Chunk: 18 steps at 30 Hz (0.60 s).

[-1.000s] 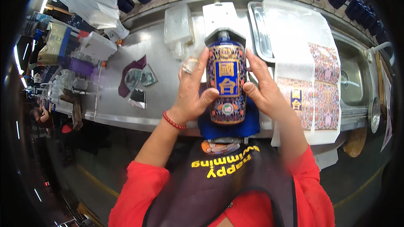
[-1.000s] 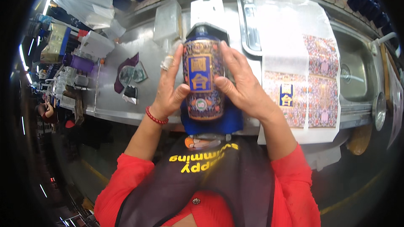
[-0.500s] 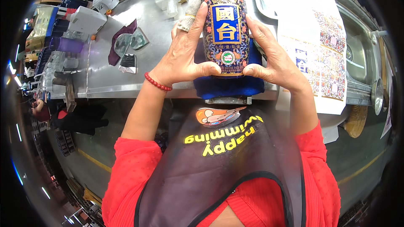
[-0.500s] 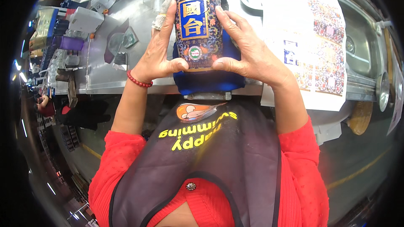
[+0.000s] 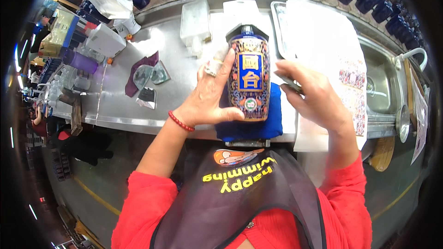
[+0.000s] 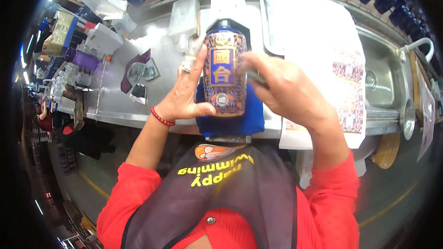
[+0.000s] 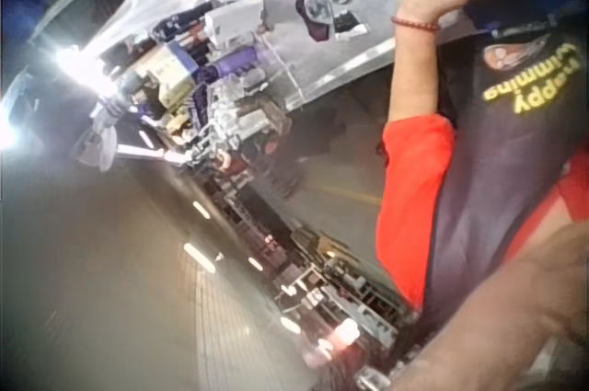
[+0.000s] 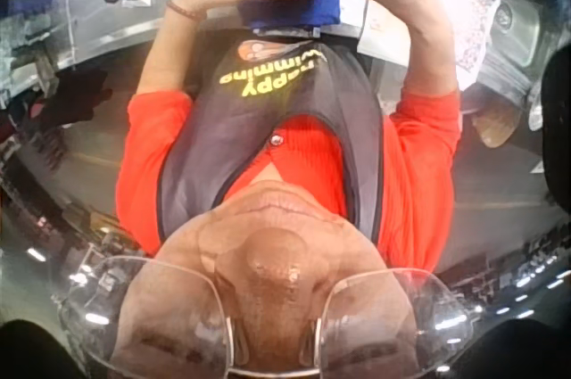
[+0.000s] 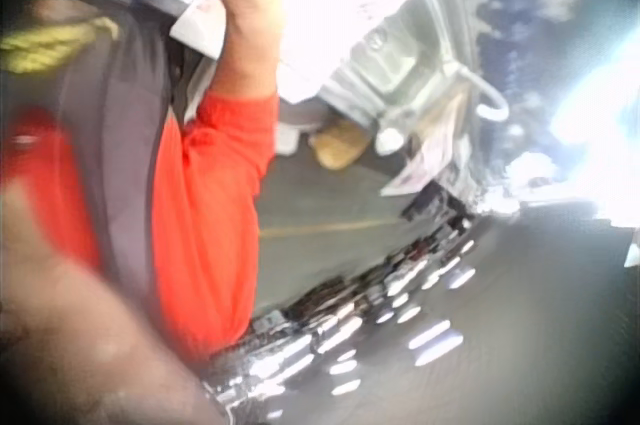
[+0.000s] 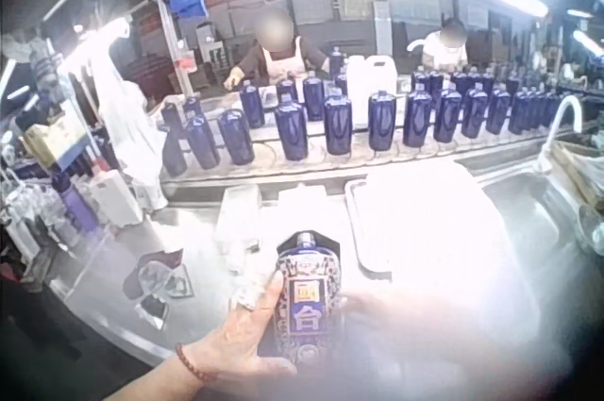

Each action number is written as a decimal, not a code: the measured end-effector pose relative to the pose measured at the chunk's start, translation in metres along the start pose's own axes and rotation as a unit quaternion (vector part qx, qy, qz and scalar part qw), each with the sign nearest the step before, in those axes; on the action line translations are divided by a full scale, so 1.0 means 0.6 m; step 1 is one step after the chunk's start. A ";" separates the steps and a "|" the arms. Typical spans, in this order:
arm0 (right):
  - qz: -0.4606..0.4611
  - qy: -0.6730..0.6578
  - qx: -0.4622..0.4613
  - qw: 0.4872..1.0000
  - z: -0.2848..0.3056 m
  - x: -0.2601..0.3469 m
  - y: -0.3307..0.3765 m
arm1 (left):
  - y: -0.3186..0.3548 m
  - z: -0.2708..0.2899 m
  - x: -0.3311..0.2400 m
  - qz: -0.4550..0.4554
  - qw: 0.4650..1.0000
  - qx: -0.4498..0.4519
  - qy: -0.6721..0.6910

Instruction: The person applies a decorative sticker to a blue ceramic bottle, smoothing it with a green tool and pressing the edges. They then place the finished bottle on a nearby tray and pick up another bottle to repeat the process.

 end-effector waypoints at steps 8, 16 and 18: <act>0.144 0.367 -0.068 0.917 0.045 -0.007 -0.198 | 0.028 -0.022 -0.022 0.046 0.997 -0.028 0.061; 0.040 -0.202 0.101 0.973 0.000 -0.012 -0.115 | 0.043 -0.069 -0.094 0.114 0.980 -0.144 -0.082; -0.029 -0.203 0.026 0.978 -0.002 -0.017 -0.103 | 0.035 -0.066 -0.098 0.111 0.976 -0.150 -0.110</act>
Point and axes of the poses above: each hand's wrist, its own y-axis away from the middle knuckle, its own z-axis out of the back of the hand, x = y × z, the point moved 2 cm from there along -y, towards the middle knuckle, and after that the axes turned 9 degrees about x, right-handed, at the moved point
